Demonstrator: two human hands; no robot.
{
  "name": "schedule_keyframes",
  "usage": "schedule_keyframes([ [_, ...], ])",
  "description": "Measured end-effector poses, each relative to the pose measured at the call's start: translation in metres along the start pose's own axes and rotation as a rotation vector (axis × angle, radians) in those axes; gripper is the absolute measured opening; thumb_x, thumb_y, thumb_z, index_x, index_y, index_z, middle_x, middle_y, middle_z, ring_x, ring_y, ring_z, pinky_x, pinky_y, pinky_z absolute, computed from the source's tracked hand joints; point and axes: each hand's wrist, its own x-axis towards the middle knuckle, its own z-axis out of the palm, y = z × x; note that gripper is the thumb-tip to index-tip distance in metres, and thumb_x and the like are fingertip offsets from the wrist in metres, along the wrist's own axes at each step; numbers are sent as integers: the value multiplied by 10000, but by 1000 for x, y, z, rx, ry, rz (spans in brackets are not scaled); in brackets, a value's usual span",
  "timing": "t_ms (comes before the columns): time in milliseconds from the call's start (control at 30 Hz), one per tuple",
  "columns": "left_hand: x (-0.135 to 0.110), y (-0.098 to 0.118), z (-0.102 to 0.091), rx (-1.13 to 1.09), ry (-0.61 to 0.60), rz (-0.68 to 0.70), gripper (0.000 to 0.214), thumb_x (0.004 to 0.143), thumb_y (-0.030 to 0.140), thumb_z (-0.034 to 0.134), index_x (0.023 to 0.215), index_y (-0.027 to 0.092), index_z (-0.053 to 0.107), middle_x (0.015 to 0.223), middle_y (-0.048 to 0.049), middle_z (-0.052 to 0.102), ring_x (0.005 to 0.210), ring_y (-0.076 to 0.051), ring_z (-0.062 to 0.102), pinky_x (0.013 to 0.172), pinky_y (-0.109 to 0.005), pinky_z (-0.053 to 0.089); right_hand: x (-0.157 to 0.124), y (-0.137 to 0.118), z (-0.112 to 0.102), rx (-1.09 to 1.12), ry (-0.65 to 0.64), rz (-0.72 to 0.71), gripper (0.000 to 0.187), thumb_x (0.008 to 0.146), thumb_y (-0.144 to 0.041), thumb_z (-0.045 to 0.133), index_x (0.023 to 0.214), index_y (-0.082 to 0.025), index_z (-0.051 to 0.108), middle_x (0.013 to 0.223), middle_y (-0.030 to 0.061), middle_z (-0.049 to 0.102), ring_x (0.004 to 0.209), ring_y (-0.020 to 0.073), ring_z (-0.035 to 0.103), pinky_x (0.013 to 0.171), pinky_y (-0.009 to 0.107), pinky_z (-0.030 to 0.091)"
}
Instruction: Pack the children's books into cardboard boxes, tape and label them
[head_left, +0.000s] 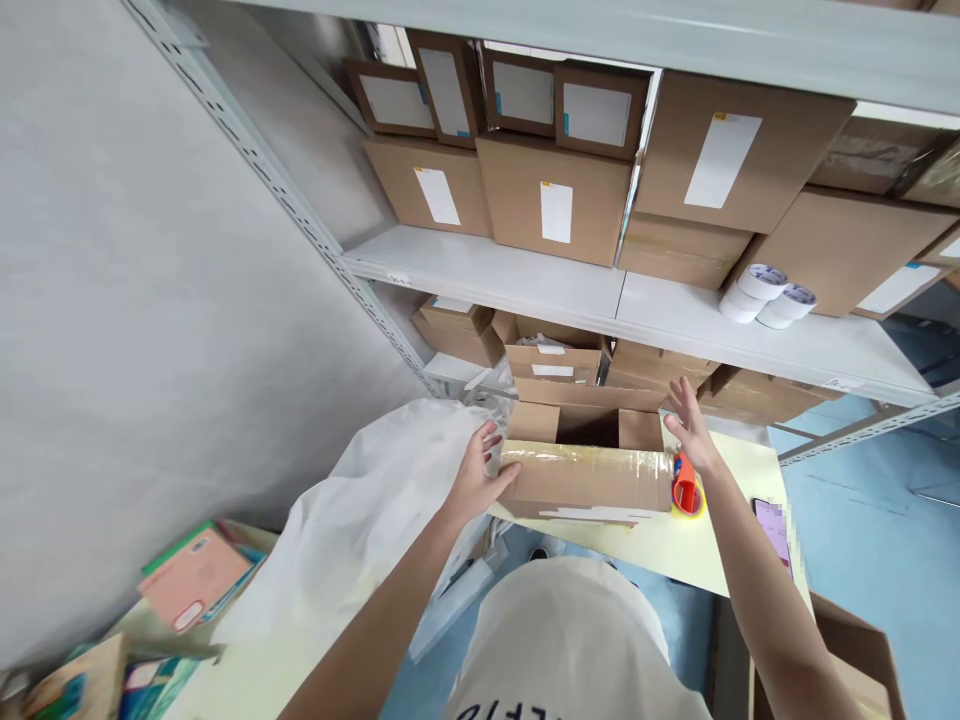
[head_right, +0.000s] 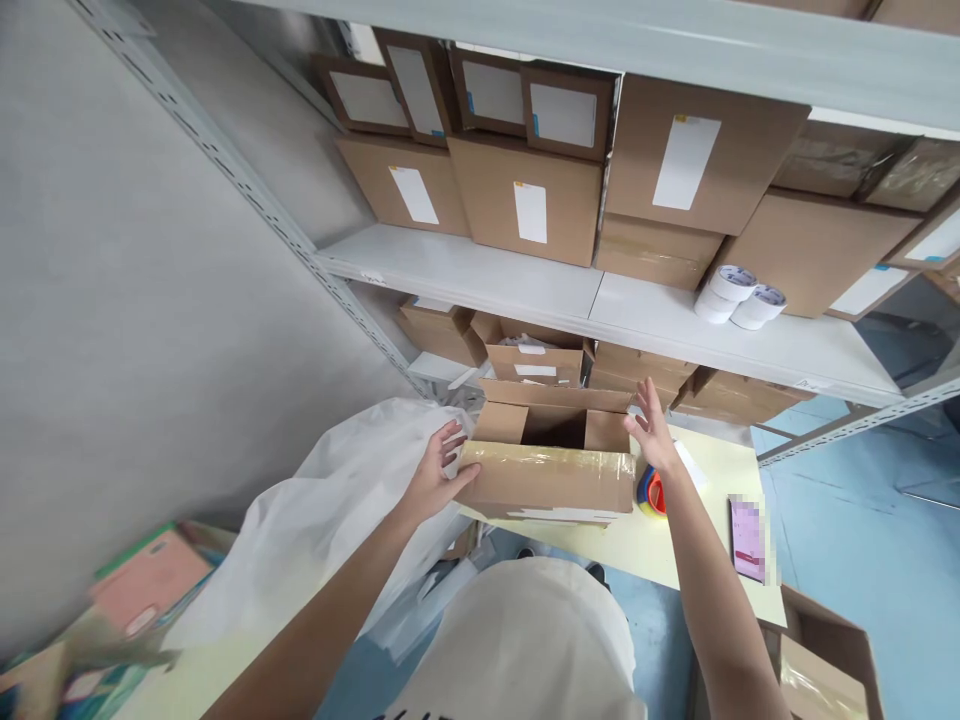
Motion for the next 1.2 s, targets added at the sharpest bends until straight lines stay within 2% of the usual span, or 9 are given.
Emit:
schedule_keyframes([
  [67, 2, -2, 3, -64, -26, -51, 922, 672, 340, 744, 1476, 259, 301, 1539, -202, 395, 1304, -303, 553, 1045, -487, 470, -2, 2, 6, -20, -28, 13, 885, 789, -735, 611, 1524, -322, 345, 1578, 156, 391, 1451, 333, 383, 1136, 595, 339],
  [167, 5, -3, 5, -113, -79, -106, 965, 682, 273, 727, 1531, 273, 268, 1552, -202, 402, 1298, -308, 566, 983, -453, 523, -26, 12, 14, -141, -62, 13, 677, 788, -684, 656, 1322, -270, 612, 1563, 151, 418, 1470, 345, 346, 1178, 577, 284],
  [233, 6, -1, 3, -85, -135, -100, 914, 702, 263, 703, 1532, 257, 320, 1513, -184, 472, 1279, -300, 587, 1002, -445, 517, -50, 19, 20, -193, -68, 38, 644, 795, -654, 667, 1310, -270, 626, 1555, 136, 434, 1494, 339, 297, 1190, 584, 262],
  [300, 9, 5, 0, -26, -185, -67, 847, 719, 278, 679, 1513, 235, 389, 1476, -157, 528, 1276, -289, 592, 1048, -438, 490, -74, 23, 28, -186, -46, 113, 666, 819, -628, 650, 1384, -286, 561, 1512, 115, 494, 1470, 316, 352, 1190, 583, 280],
  [400, 11, 17, -2, 49, -257, -7, 748, 755, 337, 653, 1471, 224, 470, 1435, -115, 581, 1266, -278, 602, 1046, -416, 499, -108, 20, 35, -167, 72, 229, 645, 847, -589, 630, 1411, -293, 528, 1481, 93, 530, 1404, 303, 453, 1181, 573, 319],
  [567, 15, 24, 11, 173, -363, 104, 696, 815, 441, 624, 1460, 215, 490, 1408, -95, 609, 1290, -276, 586, 1051, -395, 494, -141, 8, 28, -173, 213, 290, 609, 852, -536, 640, 1395, -277, 549, 1469, 92, 545, 1398, 306, 456, 1179, 567, 335],
  [800, 34, 9, 41, 245, -331, 129, 659, 843, 432, 568, 1449, 185, 494, 1465, -127, 551, 1385, -289, 490, 1150, -431, 391, -124, 17, 30, -173, 290, 277, 624, 811, -542, 660, 1349, -233, 593, 1452, 112, 560, 1402, 324, 448, 1199, 580, 270],
  [1000, 44, 4, 40, 287, -339, 151, 658, 843, 431, 588, 1455, 212, 488, 1389, -113, 621, 1322, -308, 552, 1101, -441, 437, -106, 22, 30, -152, 298, 276, 683, 787, -576, 671, 1365, -225, 571, 1460, 111, 550, 1397, 303, 448, 1201, 519, 285],
  [1200, 43, 2, 40, 274, -343, 176, 642, 846, 396, 594, 1454, 214, 493, 1363, -99, 643, 1311, -299, 561, 1090, -426, 444, -106, 28, 31, -164, 322, 265, 676, 791, -576, 678, 1371, -249, 564, 1468, 92, 544, 1393, 298, 446, 1208, 521, 261],
])
